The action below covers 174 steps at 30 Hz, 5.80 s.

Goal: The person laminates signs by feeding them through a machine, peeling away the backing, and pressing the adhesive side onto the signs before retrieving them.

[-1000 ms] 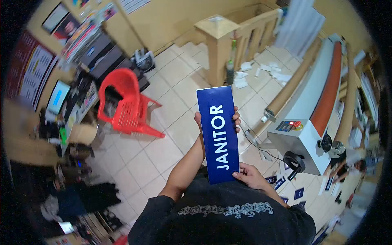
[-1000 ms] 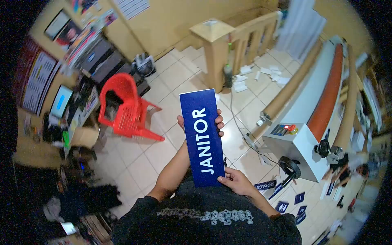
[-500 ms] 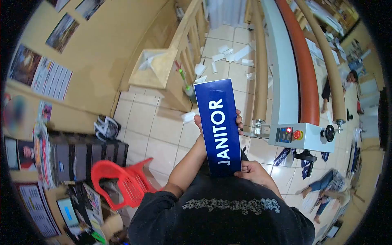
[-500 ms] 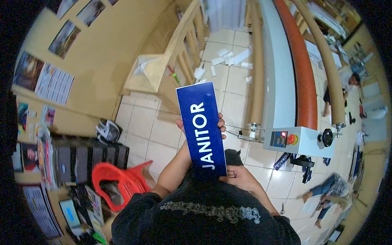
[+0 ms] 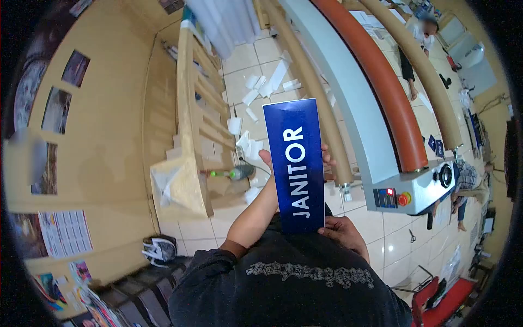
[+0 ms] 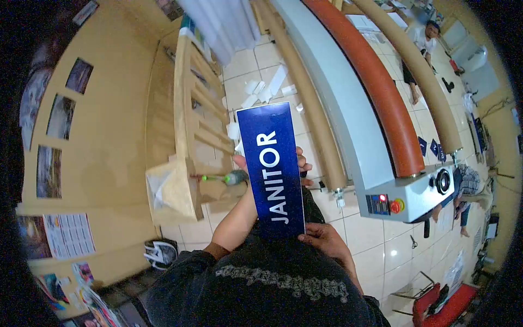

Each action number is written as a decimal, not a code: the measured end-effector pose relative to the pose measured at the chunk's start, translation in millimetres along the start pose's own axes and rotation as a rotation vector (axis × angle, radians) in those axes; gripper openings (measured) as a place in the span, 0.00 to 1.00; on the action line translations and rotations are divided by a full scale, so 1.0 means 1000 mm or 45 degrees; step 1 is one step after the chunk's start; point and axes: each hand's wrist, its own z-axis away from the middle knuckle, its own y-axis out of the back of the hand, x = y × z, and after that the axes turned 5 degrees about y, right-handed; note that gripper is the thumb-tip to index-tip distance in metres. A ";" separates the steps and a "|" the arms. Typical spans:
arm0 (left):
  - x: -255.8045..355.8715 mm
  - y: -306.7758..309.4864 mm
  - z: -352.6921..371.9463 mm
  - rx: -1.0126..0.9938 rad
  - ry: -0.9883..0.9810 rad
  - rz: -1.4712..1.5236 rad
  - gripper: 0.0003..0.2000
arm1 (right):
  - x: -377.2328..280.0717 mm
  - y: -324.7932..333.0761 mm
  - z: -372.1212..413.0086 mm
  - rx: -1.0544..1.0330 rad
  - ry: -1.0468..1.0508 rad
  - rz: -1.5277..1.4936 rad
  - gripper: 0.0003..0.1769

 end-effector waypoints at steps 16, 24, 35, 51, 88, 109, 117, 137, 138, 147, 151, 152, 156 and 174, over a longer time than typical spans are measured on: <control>0.145 0.108 -0.180 -0.095 0.302 0.296 0.69 | -0.131 0.073 -0.154 0.184 0.154 -0.270 0.16; 0.210 0.157 -0.252 -0.123 0.504 0.433 0.60 | -0.175 0.048 -0.216 0.668 0.284 -0.631 0.17; 0.291 0.218 -0.338 -0.058 0.553 0.525 0.57 | -0.249 0.040 -0.325 1.349 0.723 -0.953 0.15; 0.336 0.256 -0.362 -0.088 0.753 0.524 0.65 | -0.281 0.027 -0.411 1.611 0.691 -1.112 0.13; 0.457 0.312 -0.296 0.612 0.787 -0.066 0.49 | -0.120 0.365 0.034 1.964 -1.567 0.790 0.53; 0.345 0.407 -0.122 0.792 -0.070 0.329 0.54 | -0.183 0.359 0.012 0.343 -0.807 1.930 0.43; 0.290 0.450 -0.003 0.751 -0.210 0.570 0.54 | -0.163 0.404 0.041 1.485 -1.312 0.144 0.41; 0.172 0.378 -0.137 0.366 0.865 0.828 0.44 | -0.151 0.344 0.018 1.054 -1.012 1.222 0.43; 0.139 0.383 -0.144 0.335 1.008 1.013 0.40 | -0.146 0.350 0.030 0.799 -1.184 1.711 0.44; 0.061 0.370 -0.166 0.408 1.140 1.002 0.42 | -0.147 0.330 -0.002 1.837 -0.943 0.282 0.42; 0.052 0.366 -0.171 0.423 1.178 0.959 0.43 | -0.150 0.352 0.013 1.968 -1.132 -0.142 0.36; 0.052 0.367 -0.171 0.435 1.184 0.941 0.44 | -0.146 0.358 0.028 1.830 -1.028 -0.149 0.35; 0.048 0.368 -0.176 0.484 1.209 0.871 0.45 | -0.147 0.355 0.044 1.687 -0.845 0.067 0.31; 0.044 0.377 -0.194 0.467 1.314 0.697 0.51 | -0.167 0.369 0.029 1.603 -1.313 -0.227 0.38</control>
